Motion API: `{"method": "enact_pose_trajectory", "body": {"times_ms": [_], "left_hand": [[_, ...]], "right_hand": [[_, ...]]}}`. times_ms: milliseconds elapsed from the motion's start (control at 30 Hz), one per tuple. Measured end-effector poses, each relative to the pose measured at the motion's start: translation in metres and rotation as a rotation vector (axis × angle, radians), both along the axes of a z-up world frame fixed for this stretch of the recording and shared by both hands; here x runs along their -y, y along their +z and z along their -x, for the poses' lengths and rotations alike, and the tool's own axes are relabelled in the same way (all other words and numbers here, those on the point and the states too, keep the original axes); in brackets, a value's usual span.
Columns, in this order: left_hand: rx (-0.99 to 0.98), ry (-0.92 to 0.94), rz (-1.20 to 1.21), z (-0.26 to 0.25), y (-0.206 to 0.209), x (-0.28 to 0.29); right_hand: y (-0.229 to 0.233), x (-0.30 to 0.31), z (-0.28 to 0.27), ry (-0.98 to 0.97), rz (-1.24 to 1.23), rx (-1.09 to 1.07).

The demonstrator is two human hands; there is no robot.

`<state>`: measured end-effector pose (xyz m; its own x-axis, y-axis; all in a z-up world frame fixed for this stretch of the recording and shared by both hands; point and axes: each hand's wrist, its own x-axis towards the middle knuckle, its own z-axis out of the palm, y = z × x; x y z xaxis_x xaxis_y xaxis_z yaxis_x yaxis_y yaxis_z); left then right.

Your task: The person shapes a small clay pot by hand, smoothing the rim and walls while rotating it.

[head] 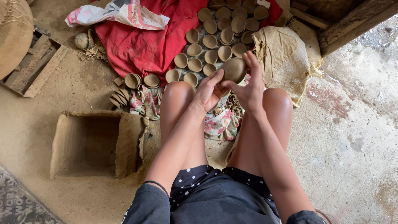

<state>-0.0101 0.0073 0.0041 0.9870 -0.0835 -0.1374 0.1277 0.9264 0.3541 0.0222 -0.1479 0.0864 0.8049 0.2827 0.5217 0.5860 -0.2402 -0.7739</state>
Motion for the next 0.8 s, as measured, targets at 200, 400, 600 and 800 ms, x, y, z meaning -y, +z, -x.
{"method": "enact_pose_trajectory", "body": {"times_ms": [200,400,600,800], "left_hand": [[-0.046,-0.046,-0.078,0.001,0.002,-0.008],[0.014,-0.075,-0.099,0.005,0.014,-0.009],[0.138,0.077,-0.44,0.012,0.031,-0.014],[0.632,0.255,-1.551,0.013,0.067,-0.041]], "right_hand": [[0.001,0.01,-0.017,0.037,-0.301,-0.296],[-0.024,0.023,-0.036,0.17,-0.747,-0.626],[-0.007,0.025,-0.036,0.148,-0.537,-0.722],[0.036,0.04,-0.036,0.406,-0.244,-1.236]]}}
